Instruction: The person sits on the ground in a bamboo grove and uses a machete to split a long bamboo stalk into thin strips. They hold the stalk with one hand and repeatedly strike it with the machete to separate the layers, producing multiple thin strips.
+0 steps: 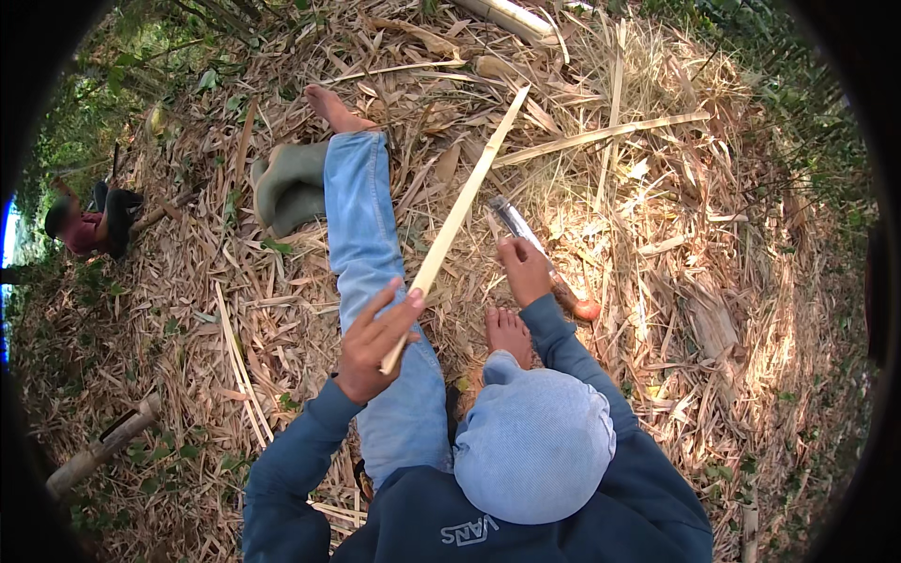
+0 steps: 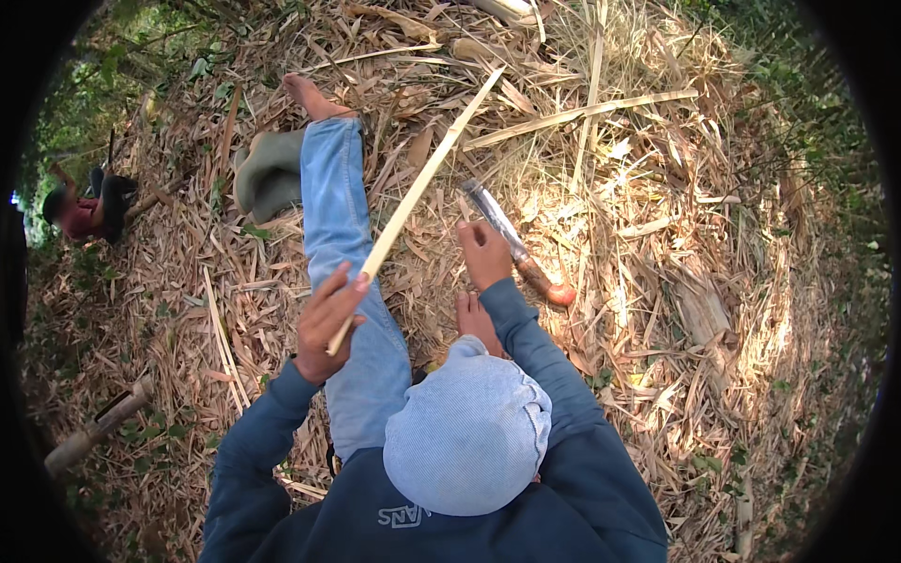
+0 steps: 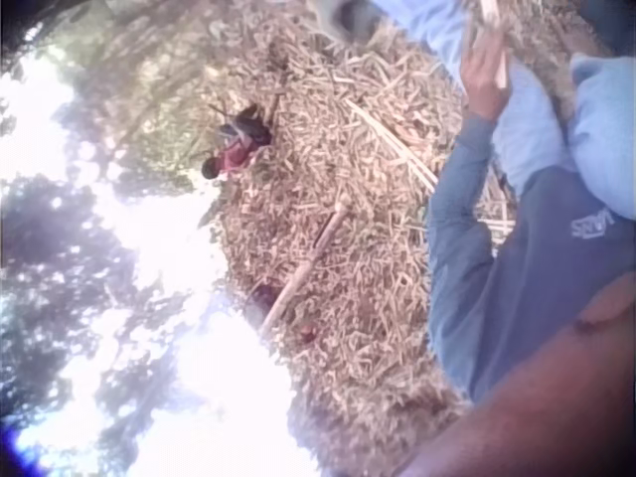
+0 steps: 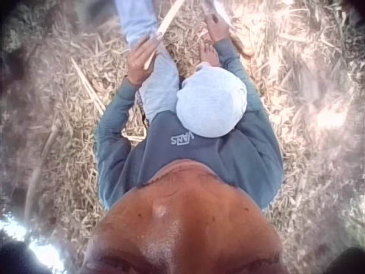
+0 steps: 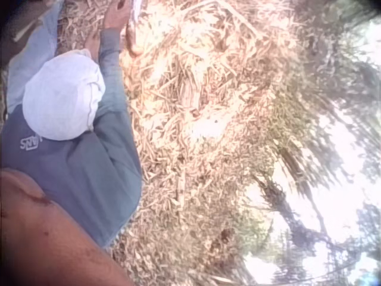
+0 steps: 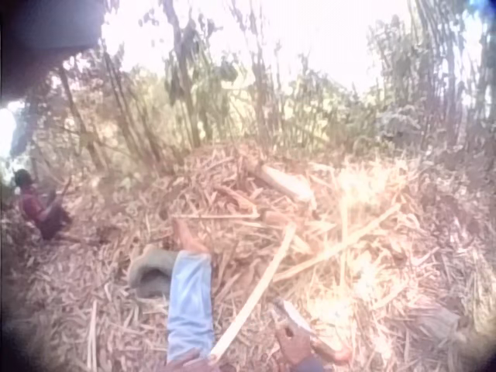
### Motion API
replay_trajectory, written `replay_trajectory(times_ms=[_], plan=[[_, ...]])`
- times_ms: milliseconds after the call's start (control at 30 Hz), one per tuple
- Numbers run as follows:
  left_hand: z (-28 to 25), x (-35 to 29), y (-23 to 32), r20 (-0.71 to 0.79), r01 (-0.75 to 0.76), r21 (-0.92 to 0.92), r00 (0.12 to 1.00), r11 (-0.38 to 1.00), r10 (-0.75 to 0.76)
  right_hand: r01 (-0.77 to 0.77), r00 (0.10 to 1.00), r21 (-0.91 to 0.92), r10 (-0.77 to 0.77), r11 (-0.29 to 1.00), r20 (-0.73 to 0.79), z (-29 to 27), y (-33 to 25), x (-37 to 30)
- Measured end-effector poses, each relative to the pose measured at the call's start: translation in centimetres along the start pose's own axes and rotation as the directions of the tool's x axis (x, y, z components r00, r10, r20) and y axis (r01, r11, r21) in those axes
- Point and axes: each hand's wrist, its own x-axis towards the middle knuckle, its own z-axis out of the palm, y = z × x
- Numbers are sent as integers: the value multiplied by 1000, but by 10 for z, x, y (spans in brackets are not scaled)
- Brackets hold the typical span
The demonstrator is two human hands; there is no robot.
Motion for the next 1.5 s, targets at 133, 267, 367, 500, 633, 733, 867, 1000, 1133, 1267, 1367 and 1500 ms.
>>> replay_trajectory(times_ms=[133,267,367,500,633,733,867,1000,1133,1267,1367,1500], plan=[[-64,6,10,-347,162,-438,877,884,-333,-131,987,-821,-4,556,-160,-65,63,8],[-120,20,19,-543,144,-505,713,851,-443,-132,985,-867,162,480,-61,-77,75,-23],[-142,26,23,-643,160,-458,620,875,-450,1,998,-874,60,487,35,-86,99,-21],[-185,18,27,-725,104,-414,564,904,-396,-57,997,-673,75,737,-2,-72,60,-31],[-177,27,23,-669,207,-377,614,903,-420,30,998,-386,-52,922,-46,-55,30,-50],[-155,33,16,-638,202,-363,658,910,-401,156,988,-291,-154,944,29,-39,-17,-56],[-165,34,28,-699,198,-308,617,931,-362,332,932,-227,-281,915,231,-25,-81,-55],[-204,29,55,-731,156,-251,616,955,-293,405,888,-236,-320,883,330,-13,-120,-55],[-168,37,47,-778,243,-211,545,947,-313,488,796,-134,-376,863,474,4,-134,-54],[-158,47,54,-829,306,-112,497,946,-258,418,822,-275,-231,866,521,6,-126,-59],[-167,43,43,-718,216,-44,672,975,-182,364,874,-385,-167,848,456,-11,-98,-54],[-169,35,48,-713,163,-11,690,987,-122,355,833,-292,-158,888,530,-17,-116,-70]])
